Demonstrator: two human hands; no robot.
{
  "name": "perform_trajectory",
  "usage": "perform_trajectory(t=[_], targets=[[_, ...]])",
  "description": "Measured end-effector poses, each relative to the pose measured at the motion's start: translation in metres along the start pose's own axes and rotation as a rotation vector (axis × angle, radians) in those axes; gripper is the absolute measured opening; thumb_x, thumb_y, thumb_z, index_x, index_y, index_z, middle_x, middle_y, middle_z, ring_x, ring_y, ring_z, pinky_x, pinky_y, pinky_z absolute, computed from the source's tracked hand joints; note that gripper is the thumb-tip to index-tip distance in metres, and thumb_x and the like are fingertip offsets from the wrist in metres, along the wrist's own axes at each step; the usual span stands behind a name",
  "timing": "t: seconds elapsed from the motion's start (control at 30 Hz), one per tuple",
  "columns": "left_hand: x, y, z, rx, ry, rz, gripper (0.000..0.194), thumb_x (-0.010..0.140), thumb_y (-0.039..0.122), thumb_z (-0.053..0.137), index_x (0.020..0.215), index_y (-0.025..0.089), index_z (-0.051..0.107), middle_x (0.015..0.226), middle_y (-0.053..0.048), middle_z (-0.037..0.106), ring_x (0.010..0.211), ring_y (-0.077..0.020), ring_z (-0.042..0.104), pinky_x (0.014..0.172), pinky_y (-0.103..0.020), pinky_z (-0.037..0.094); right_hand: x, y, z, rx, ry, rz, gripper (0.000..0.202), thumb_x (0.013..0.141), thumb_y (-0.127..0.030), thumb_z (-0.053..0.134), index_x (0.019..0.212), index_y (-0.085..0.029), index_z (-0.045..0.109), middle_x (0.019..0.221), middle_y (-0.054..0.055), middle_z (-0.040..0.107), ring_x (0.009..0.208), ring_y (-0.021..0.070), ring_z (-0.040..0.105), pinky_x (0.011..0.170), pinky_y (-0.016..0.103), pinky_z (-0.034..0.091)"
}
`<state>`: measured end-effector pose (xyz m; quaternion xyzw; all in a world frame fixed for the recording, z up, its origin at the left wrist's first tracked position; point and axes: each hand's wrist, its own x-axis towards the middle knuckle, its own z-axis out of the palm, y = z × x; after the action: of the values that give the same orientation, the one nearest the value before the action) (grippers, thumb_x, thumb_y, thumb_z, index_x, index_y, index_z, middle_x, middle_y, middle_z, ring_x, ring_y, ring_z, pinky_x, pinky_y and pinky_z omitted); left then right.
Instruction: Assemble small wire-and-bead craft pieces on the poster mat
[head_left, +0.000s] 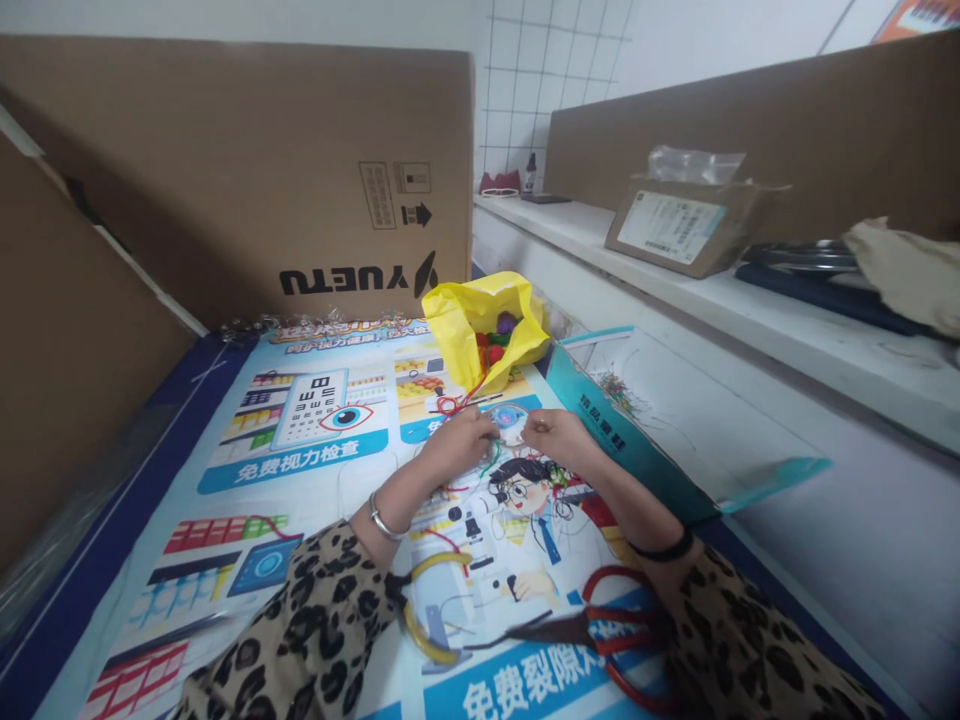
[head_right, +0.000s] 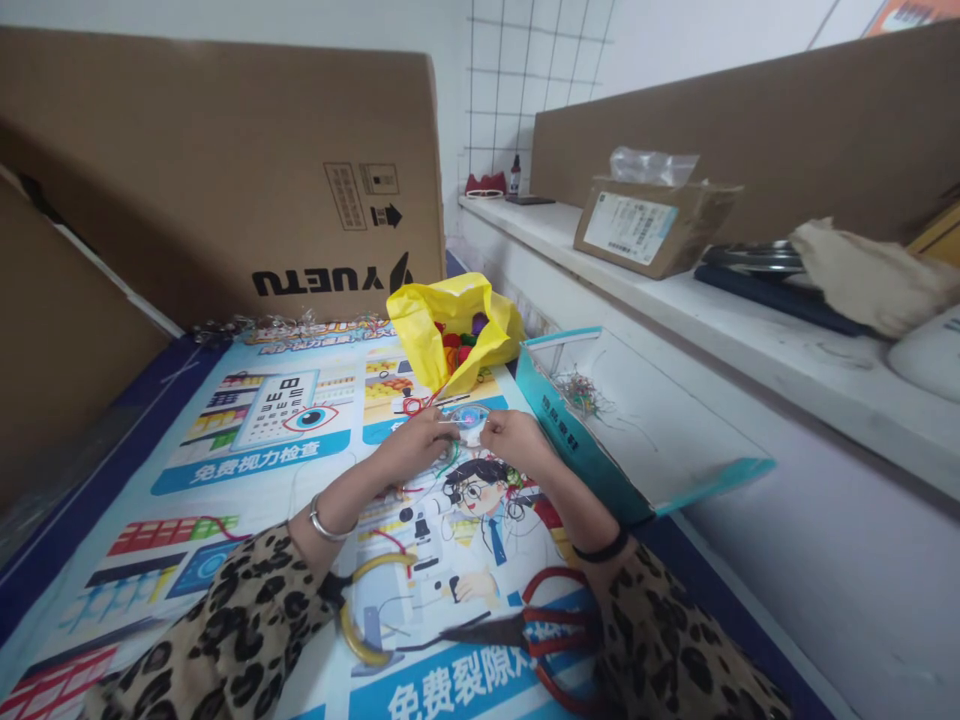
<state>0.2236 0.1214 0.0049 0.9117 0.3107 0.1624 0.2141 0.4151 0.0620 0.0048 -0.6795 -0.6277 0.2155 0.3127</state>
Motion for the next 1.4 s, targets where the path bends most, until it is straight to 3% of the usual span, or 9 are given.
perform_trajectory(t=[0.27,0.6,1.17,1.4], targets=[[0.002,-0.004,-0.001,-0.047,-0.017,0.025,0.028,0.075,0.011,0.043,0.089,0.02,0.065,0.089,-0.005,0.053,0.087,-0.0173,0.054,0.081,-0.029,0.044,0.002,-0.002,0.002,-0.085,-0.037,-0.016,0.014,0.067,-0.028,0.051,0.058,-0.019,0.054,0.05,-0.003,0.05,0.051,0.0111,0.043,0.046,0.022,0.026],[0.001,-0.003,-0.001,0.016,-0.021,-0.003,0.03,0.077,0.013,0.043,0.097,0.021,0.064,0.09,-0.005,0.051,0.085,-0.0169,0.054,0.076,-0.027,0.044,-0.002,-0.013,0.003,-0.164,-0.048,-0.026,0.015,0.068,-0.028,0.05,0.058,-0.019,0.054,0.049,-0.005,0.046,0.051,0.0102,0.042,0.048,0.021,0.025],[0.002,-0.003,0.0,0.016,-0.022,-0.012,0.034,0.075,0.008,0.042,0.096,0.022,0.065,0.094,-0.004,0.055,0.089,-0.0156,0.056,0.082,-0.026,0.044,-0.003,-0.018,0.003,-0.222,-0.049,0.012,0.014,0.07,-0.027,0.051,0.059,-0.019,0.054,0.051,-0.003,0.051,0.054,0.0111,0.046,0.049,0.021,0.026],[0.0,0.003,-0.002,0.089,-0.035,-0.016,0.041,0.076,0.009,0.041,0.108,0.026,0.061,0.095,-0.005,0.054,0.09,-0.0173,0.055,0.079,-0.026,0.044,-0.003,-0.015,0.002,-0.232,-0.055,0.001,0.012,0.07,-0.025,0.05,0.061,-0.019,0.055,0.053,-0.003,0.054,0.055,0.011,0.048,0.05,0.021,0.027]])
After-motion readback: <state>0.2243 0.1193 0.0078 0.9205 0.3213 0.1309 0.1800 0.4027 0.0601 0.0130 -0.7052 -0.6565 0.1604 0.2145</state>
